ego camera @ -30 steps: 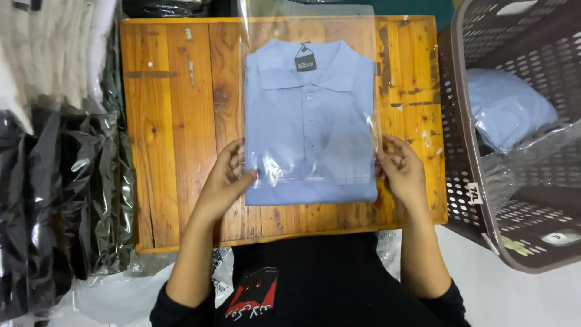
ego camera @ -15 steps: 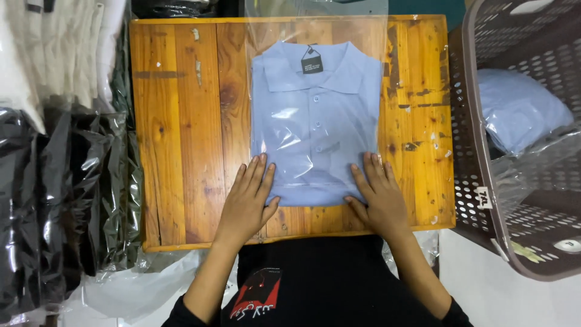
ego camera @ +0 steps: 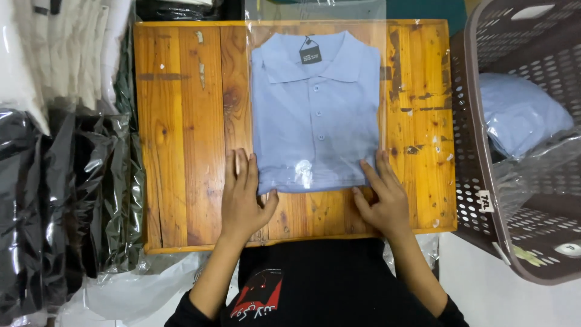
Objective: Folding a light blue collared shirt and placing it into a clear plastic packaging bag on a wooden table.
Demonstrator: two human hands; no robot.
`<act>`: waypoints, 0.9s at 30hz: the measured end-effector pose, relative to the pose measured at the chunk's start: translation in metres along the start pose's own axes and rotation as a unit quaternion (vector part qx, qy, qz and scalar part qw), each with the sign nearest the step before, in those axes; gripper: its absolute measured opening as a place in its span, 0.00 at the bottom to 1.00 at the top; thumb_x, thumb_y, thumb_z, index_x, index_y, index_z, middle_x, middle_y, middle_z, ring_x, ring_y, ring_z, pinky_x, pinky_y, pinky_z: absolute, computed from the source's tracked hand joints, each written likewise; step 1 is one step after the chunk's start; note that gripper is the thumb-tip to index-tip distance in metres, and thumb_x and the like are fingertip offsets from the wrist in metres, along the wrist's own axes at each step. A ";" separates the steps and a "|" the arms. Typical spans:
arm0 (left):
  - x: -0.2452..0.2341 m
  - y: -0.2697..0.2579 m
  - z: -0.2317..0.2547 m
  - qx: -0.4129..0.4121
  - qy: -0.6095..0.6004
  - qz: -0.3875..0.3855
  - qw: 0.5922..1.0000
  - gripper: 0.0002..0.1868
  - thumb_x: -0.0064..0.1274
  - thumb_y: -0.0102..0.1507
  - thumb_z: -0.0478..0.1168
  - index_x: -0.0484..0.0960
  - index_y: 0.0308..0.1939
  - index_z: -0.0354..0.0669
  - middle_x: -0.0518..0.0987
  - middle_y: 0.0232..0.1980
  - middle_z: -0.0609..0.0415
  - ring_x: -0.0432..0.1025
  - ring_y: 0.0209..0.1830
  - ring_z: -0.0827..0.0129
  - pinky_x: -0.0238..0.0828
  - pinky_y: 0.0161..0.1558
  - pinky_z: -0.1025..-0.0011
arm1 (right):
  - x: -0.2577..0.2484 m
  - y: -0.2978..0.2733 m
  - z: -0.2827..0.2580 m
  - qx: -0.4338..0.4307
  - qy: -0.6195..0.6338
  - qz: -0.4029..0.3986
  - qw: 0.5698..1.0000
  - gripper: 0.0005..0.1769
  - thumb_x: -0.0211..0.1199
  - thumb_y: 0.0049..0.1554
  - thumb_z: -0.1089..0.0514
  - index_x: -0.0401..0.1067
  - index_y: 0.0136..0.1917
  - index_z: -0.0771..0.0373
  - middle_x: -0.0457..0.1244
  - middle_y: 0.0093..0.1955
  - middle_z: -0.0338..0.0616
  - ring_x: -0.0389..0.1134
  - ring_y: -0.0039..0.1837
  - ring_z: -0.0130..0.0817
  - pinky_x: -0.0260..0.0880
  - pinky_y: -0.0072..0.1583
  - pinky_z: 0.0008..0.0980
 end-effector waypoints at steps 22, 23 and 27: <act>-0.024 0.029 -0.022 -0.103 0.018 0.102 0.989 0.18 0.50 0.69 0.32 0.77 0.63 0.34 0.77 0.44 0.42 0.72 0.49 0.45 0.66 0.53 0.54 | 0.005 0.011 0.043 0.175 0.016 -0.054 0.983 0.42 0.78 0.48 0.52 0.68 0.72 0.64 0.64 0.56 0.59 0.68 0.52 0.60 0.70 0.55 0.56; -0.021 0.026 -0.028 -0.098 0.077 0.107 0.986 0.16 0.52 0.68 0.33 0.79 0.60 0.36 0.76 0.44 0.45 0.71 0.49 0.48 0.66 0.52 0.56 | 0.010 0.009 0.048 0.167 0.020 -0.091 0.982 0.41 0.78 0.47 0.55 0.69 0.72 0.67 0.65 0.53 0.61 0.69 0.56 0.64 0.70 0.58 0.59; -0.016 0.022 -0.037 -0.085 0.153 0.103 0.979 0.10 0.60 0.65 0.40 0.83 0.49 0.40 0.73 0.44 0.50 0.69 0.47 0.52 0.64 0.47 0.58 | 0.017 -0.003 0.083 0.241 0.138 -0.094 0.956 0.29 0.68 0.52 0.70 0.74 0.68 0.65 0.68 0.48 0.54 0.71 0.41 0.45 0.72 0.37 0.39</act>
Point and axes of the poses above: each hand's wrist, its own y-axis towards the middle knuckle, its own x-axis out of the palm, z = x × y, the point moved 10 cm from there along y, towards the middle knuckle
